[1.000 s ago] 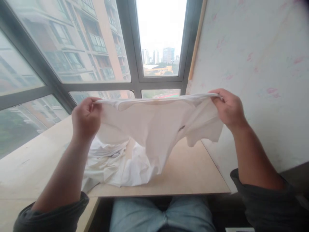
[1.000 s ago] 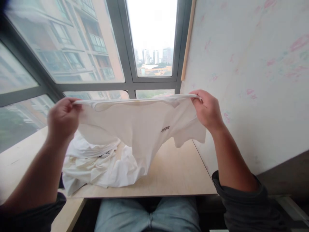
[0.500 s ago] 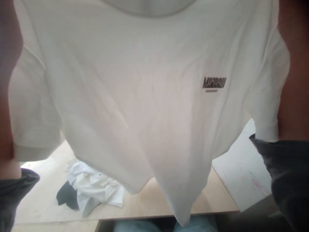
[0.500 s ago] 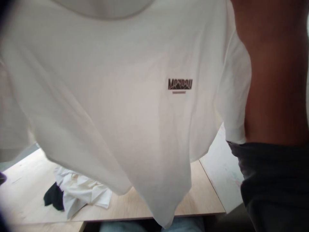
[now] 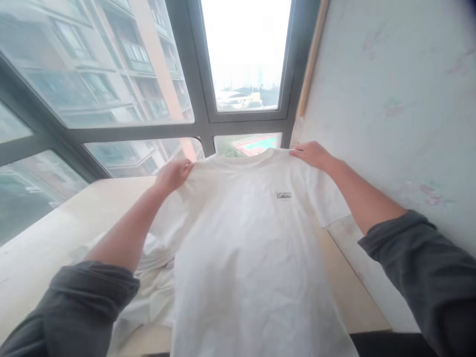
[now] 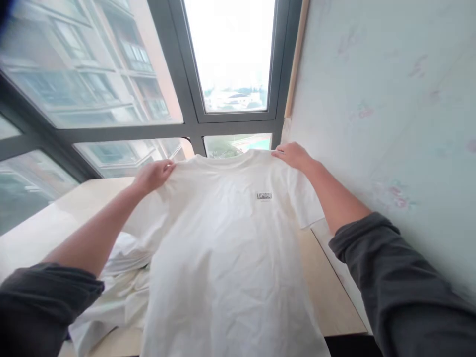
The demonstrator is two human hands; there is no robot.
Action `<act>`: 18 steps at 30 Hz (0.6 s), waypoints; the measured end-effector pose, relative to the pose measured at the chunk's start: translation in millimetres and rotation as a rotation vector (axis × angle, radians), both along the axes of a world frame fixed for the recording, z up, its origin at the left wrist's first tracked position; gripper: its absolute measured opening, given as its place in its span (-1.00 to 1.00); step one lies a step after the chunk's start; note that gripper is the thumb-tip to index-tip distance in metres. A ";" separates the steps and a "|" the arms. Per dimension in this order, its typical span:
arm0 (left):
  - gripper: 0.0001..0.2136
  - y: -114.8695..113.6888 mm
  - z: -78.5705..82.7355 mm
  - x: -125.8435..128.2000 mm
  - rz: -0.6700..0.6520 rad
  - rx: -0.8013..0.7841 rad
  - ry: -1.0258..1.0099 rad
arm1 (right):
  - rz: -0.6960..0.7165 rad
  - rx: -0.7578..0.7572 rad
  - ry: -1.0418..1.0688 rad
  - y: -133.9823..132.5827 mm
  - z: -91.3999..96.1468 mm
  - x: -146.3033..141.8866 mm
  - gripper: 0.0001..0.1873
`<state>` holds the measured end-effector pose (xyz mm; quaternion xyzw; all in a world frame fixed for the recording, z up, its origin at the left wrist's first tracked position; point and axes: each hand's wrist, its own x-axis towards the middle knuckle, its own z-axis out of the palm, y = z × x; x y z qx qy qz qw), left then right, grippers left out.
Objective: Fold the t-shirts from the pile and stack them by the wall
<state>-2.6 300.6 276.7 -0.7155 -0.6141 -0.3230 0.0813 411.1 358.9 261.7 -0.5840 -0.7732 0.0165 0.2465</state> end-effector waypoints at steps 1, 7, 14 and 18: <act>-0.64 6.8 -15.0 3.4 -0.018 -0.025 0.003 | -0.021 -0.039 0.013 10.0 -17.1 -1.4 -0.55; -0.64 35.9 -51.2 6.4 -0.098 -0.089 0.034 | -0.178 0.131 0.090 62.4 -48.5 -31.9 -0.71; -0.63 9.4 -130.3 0.2 -0.076 -0.215 0.142 | -0.031 0.065 0.064 19.2 -120.2 -57.2 -0.60; -0.60 -60.7 -209.6 -30.3 0.063 -0.282 0.408 | 0.025 -0.079 -0.033 -55.1 -210.0 -48.2 -0.50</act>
